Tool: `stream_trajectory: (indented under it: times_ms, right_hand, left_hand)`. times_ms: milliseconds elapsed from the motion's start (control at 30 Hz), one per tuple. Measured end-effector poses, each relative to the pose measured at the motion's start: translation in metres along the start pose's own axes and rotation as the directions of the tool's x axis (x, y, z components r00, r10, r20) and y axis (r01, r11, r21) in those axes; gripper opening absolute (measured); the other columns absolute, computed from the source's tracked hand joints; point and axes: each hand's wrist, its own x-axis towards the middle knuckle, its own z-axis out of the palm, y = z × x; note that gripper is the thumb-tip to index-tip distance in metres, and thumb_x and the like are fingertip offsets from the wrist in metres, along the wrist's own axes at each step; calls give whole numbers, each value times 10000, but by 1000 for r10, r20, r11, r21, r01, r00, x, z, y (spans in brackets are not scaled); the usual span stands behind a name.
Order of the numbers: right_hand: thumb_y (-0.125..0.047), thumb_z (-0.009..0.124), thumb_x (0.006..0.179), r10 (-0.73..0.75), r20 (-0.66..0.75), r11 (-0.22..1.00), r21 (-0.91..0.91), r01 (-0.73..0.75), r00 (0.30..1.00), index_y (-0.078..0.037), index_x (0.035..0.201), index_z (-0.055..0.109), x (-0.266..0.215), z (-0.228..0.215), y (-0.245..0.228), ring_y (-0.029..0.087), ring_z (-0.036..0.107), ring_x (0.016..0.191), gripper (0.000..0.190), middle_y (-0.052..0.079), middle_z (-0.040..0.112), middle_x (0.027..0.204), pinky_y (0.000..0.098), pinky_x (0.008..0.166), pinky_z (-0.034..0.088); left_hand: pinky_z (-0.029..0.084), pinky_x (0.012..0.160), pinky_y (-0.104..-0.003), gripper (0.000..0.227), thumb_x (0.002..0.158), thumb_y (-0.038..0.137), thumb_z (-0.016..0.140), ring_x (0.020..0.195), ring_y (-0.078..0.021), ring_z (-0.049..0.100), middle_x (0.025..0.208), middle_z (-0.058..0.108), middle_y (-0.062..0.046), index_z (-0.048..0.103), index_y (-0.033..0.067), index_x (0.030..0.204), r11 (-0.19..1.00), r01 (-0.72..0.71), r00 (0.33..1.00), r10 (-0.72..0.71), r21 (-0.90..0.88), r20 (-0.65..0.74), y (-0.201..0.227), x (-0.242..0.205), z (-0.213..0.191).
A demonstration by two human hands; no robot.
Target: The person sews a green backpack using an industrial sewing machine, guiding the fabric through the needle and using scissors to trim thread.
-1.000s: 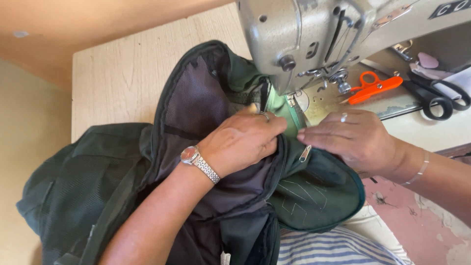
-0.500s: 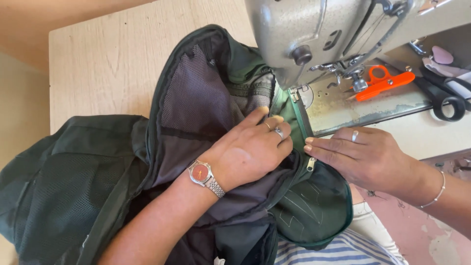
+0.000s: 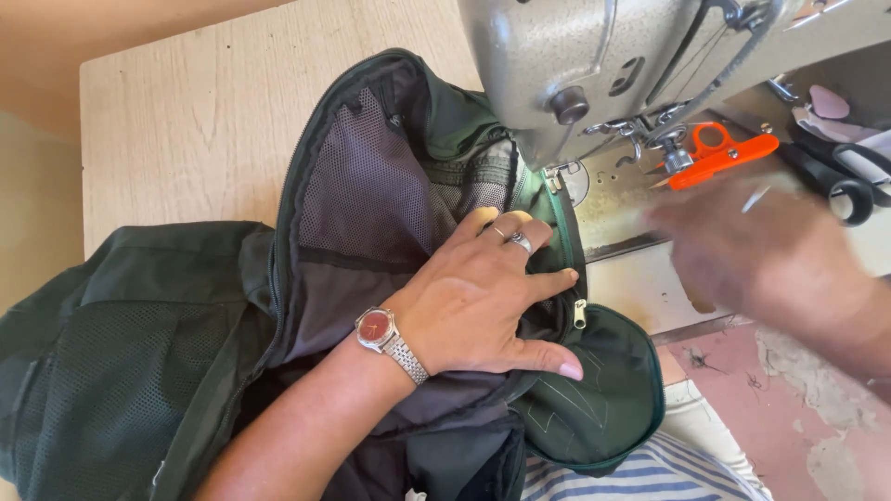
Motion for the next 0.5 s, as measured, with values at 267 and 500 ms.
stream_trajectory:
  times_ms: [267, 500]
  right_hand:
    - [-210, 690, 1092, 238, -40, 726, -656, -205, 970, -345, 1204, 734, -5, 2, 34, 60, 709, 910, 181, -193, 760, 1170, 213, 842, 543]
    - [-143, 666, 1011, 205, -138, 745, -620, -246, 969, -230, 1210, 739, -17, 4, 23, 113, 675, 904, 229, -38, 664, 1078, 235, 797, 603]
  left_hand:
    - [342, 1084, -599, 890, 841, 828, 289, 1222, -403, 542, 1351, 577, -140, 718, 191, 1291, 992, -31, 999, 35, 126, -26, 3, -2, 7]
    - [312, 1106, -624, 865, 859, 814, 318, 1259, -389, 524, 1314, 610, -166, 692, 184, 1319, 994, -26, 1000, 26, 107, -2, 5, -2, 9]
